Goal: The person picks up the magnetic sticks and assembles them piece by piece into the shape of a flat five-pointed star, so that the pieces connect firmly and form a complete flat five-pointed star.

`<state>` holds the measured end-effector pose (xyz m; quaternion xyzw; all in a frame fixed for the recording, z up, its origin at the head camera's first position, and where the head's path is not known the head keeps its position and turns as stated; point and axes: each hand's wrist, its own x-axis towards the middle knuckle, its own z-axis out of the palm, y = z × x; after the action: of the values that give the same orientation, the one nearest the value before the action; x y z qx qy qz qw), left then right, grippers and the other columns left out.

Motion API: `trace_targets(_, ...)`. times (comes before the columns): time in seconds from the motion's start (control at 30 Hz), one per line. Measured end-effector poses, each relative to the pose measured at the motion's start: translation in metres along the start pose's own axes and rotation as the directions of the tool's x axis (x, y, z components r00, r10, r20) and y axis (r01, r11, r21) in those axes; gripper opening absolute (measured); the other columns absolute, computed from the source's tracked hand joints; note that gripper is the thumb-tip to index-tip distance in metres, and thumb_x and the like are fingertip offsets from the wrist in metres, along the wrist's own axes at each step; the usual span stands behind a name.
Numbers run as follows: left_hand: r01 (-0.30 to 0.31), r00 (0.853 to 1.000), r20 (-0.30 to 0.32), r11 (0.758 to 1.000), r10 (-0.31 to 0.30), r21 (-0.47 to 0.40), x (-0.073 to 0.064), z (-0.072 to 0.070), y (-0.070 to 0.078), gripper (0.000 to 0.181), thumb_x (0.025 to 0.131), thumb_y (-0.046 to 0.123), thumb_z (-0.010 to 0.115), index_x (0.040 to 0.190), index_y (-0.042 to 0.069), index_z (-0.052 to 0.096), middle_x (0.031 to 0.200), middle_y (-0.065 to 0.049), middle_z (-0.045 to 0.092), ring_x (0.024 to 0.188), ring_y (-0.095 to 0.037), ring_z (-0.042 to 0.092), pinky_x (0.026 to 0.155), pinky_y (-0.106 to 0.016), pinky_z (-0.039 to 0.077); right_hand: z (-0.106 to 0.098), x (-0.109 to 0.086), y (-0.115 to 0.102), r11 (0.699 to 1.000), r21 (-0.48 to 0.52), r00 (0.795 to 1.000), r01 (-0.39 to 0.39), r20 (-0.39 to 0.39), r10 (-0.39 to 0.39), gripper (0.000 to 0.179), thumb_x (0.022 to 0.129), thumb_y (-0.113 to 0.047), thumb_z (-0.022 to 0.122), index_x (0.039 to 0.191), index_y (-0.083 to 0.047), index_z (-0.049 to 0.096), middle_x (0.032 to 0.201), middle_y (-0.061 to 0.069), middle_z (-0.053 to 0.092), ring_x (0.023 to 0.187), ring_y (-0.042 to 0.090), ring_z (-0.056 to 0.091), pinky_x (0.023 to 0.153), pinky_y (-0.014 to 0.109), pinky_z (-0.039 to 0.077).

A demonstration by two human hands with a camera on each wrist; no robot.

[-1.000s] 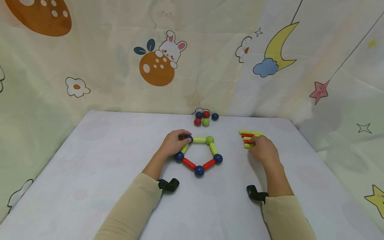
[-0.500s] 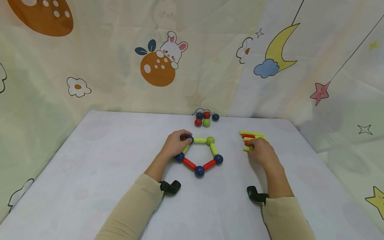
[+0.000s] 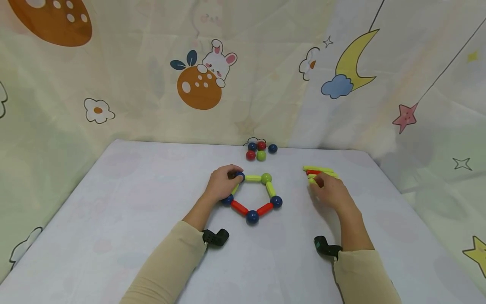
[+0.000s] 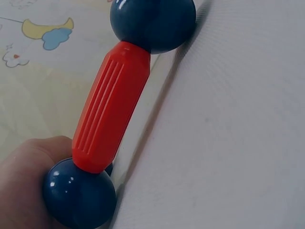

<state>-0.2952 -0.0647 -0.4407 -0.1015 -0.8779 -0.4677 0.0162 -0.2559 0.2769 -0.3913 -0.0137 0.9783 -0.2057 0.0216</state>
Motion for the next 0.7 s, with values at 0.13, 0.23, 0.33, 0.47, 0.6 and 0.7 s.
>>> trace_targets(0.13,0.002,1.0,-0.003,1.0,-0.002,0.0,0.001,0.001,-0.001,0.027,0.1,0.026,0.068,0.125,0.017,0.073,0.123,-0.005,0.071,0.113,-0.025,0.061,0.107,-0.045,0.049,0.001,-0.001,-0.014,0.997,0.072,0.999,0.037,-0.037,-0.034,0.042,0.104,-0.029,0.057,0.131,0.004,0.059,0.122,0.025,0.066,0.111,0.039,0.061,0.095,0.055,0.051)
trace_targets(0.23,-0.001,1.0,-0.002,1.0,0.001,0.001,0.001,0.001,-0.001,0.027,0.1,0.026,0.068,0.125,0.017,0.072,0.124,-0.005,0.071,0.113,-0.026,0.061,0.107,-0.045,0.049,0.006,0.002,-0.028,0.993,0.104,0.998,0.054,-0.023,-0.052,0.041,0.104,-0.03,0.059,0.133,0.0,0.06,0.125,0.024,0.066,0.112,0.039,0.061,0.096,0.053,0.052)
trace_targets(0.33,0.0,1.0,-0.002,1.0,0.0,0.007,0.001,0.001,-0.001,0.028,0.1,0.026,0.068,0.126,0.018,0.072,0.125,-0.005,0.071,0.114,-0.025,0.061,0.107,-0.045,0.048,0.012,0.007,-0.039,0.992,0.101,0.997,0.074,0.01,-0.076,0.037,0.103,-0.026,0.062,0.133,-0.004,0.063,0.124,0.021,0.067,0.109,0.037,0.06,0.093,0.049,0.054)
trace_targets(0.47,0.0,1.0,-0.004,1.0,0.0,0.019,0.001,0.002,0.0,0.028,0.099,0.027,0.068,0.126,0.019,0.072,0.127,-0.005,0.071,0.115,-0.025,0.06,0.108,-0.046,0.048,0.02,0.013,-0.048,0.991,0.109,0.996,0.077,0.043,-0.082,0.034,0.102,-0.022,0.064,0.132,-0.007,0.066,0.124,0.019,0.066,0.109,0.034,0.06,0.092,0.046,0.054)
trace_targets(0.6,0.001,1.0,-0.006,1.0,-0.001,0.022,0.001,0.002,0.0,0.029,0.099,0.027,0.067,0.126,0.019,0.072,0.126,-0.005,0.071,0.115,-0.026,0.06,0.108,-0.046,0.048,0.025,0.018,-0.054,0.992,0.109,0.995,0.067,0.063,-0.074,0.034,0.102,-0.023,0.064,0.133,-0.008,0.065,0.124,0.018,0.066,0.11,0.034,0.06,0.093,0.046,0.055)
trace_targets(0.7,0.003,1.0,-0.008,1.0,-0.003,0.02,0.001,0.002,0.0,0.029,0.099,0.027,0.067,0.126,0.019,0.072,0.126,-0.005,0.071,0.115,-0.026,0.061,0.108,-0.046,0.048,0.03,0.022,-0.058,0.992,0.105,0.994,0.07,0.072,-0.077,0.034,0.101,-0.023,0.065,0.132,-0.009,0.066,0.123,0.017,0.067,0.109,0.033,0.06,0.091,0.044,0.056)
